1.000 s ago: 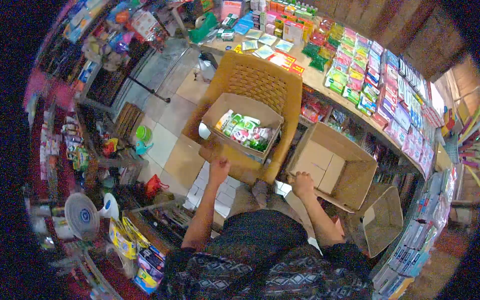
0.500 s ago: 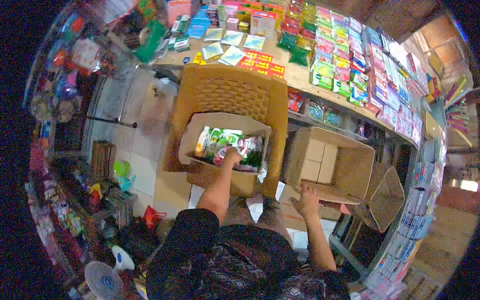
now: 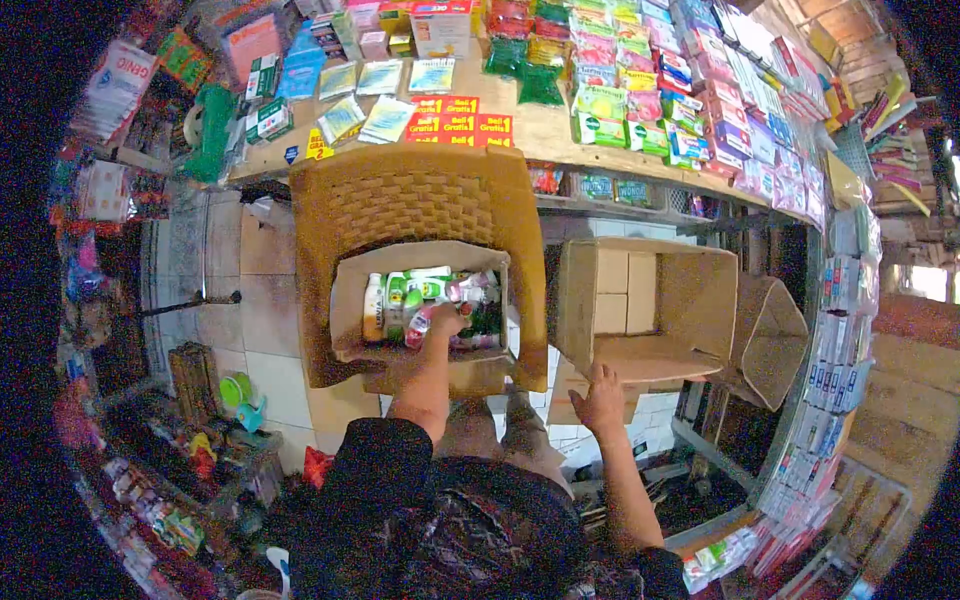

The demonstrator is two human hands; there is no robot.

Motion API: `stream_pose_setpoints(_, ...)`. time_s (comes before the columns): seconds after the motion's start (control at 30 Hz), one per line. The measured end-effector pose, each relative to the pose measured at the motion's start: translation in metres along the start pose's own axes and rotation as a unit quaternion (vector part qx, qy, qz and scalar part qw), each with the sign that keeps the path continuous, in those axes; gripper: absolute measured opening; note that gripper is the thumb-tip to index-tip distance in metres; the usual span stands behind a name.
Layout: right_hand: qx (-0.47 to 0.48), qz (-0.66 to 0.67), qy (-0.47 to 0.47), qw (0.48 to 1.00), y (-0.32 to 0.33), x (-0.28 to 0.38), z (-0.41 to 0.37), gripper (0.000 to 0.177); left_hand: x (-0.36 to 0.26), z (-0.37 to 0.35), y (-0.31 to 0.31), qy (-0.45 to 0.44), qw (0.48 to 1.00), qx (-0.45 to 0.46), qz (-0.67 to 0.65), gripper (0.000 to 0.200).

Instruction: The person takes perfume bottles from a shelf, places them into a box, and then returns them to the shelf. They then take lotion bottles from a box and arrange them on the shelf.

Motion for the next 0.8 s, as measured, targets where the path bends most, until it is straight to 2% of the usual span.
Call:
stream_pose_setpoints(0.07,-0.01,0.016,-0.022,1.0,0.021,0.015,0.0,0.06,-0.003,-0.007,0.008,0.026,0.999,0.016,-0.013,0.063)
stream_pose_setpoints(0.1,-0.022,-0.006,-0.044,0.999,0.028,0.021,0.001,0.06,0.007,0.0,0.003,-0.033,0.999,-0.032,0.005,0.055)
stream_pose_setpoints(0.17,-0.048,-0.053,-0.089,0.993,0.043,0.033,0.002,0.06,-0.01,-0.024,0.025,-0.079,0.995,-0.012,-0.053,0.052)
stream_pose_setpoints(0.27,-0.157,-0.042,-0.07,0.984,0.099,0.076,0.001,0.057,-0.063,-0.086,0.076,-0.144,0.976,0.008,-0.163,0.047)
stream_pose_setpoints(0.33,-0.16,0.044,0.013,0.986,0.094,0.086,0.012,0.056,-0.089,-0.121,0.097,-0.176,0.951,0.011,-0.254,0.047)
stream_pose_setpoints(0.37,-0.16,0.087,0.054,0.982,0.089,0.091,0.017,0.056,-0.1,-0.134,0.101,-0.207,0.946,0.021,-0.249,0.047)
stream_pose_setpoints(0.43,-0.084,0.202,0.078,0.973,0.071,0.1,0.031,0.058,-0.122,-0.154,0.106,-0.269,0.933,0.038,-0.236,0.048)
stream_pose_setpoints(0.53,-0.012,0.315,0.119,0.942,0.049,0.106,0.045,0.055,-0.152,-0.179,0.099,-0.257,0.908,0.139,-0.3,0.052)
stream_pose_setpoints(0.57,0.006,0.344,0.132,0.93,0.043,0.108,0.047,0.053,-0.152,-0.177,0.09,-0.288,0.914,0.12,-0.258,0.067)
stream_pose_setpoints(0.67,0.121,0.427,0.126,0.887,0.033,0.102,0.047,0.039,-0.167,-0.191,0.081,-0.229,0.914,0.17,-0.289,0.079)
stream_pose_setpoints(0.7,0.116,0.414,0.134,0.893,0.033,0.098,0.046,0.036,-0.167,-0.19,0.076,-0.238,0.905,0.195,-0.294,0.089)
stream_pose_setpoints(0.8,0.095,0.386,0.137,0.907,0.027,0.085,0.032,0.031,-0.156,-0.187,0.066,-0.186,0.856,0.331,-0.351,0.094)
Point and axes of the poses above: each hand's wrist, its own z-axis towards the middle knuckle, its own y-axis out of the back of the hand, x = y × z, the point moved 5 cm from there along z, towards the middle knuckle, and after that the axes turned 15 degrees about -z, right-handed, at the moved point
